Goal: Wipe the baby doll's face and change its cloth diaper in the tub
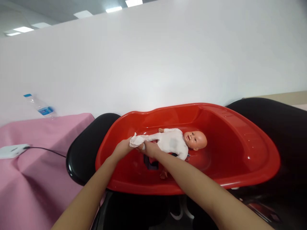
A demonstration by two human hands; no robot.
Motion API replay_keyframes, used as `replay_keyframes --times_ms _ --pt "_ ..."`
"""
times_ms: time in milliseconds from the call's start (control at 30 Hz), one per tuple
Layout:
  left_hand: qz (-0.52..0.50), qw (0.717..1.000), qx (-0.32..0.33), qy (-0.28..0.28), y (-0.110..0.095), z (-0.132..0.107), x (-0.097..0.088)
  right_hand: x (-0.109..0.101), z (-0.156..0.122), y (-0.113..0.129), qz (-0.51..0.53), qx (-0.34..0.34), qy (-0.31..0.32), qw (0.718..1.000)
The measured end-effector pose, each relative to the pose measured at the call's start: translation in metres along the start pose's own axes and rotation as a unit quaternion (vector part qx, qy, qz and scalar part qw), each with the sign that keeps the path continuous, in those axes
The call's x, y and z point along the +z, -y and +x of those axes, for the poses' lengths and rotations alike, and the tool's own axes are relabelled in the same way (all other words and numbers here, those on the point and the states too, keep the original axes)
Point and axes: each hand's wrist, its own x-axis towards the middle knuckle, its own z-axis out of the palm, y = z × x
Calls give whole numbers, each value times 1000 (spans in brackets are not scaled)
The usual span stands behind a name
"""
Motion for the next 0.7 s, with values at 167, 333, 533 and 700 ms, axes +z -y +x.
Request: replay_keyframes --times_ms 167,333,533,700 --pt "-76 989 -55 -117 -6 -3 -8 -4 11 7 15 40 3 999" --pt "-145 978 -59 -140 0 -1 -11 -3 10 9 26 18 -1 1000" --pt "-66 970 -129 -194 18 6 -3 -17 0 13 11 -27 -22 999" --pt "-111 960 -109 -233 24 8 1 -20 -1 10 10 -42 9 999"
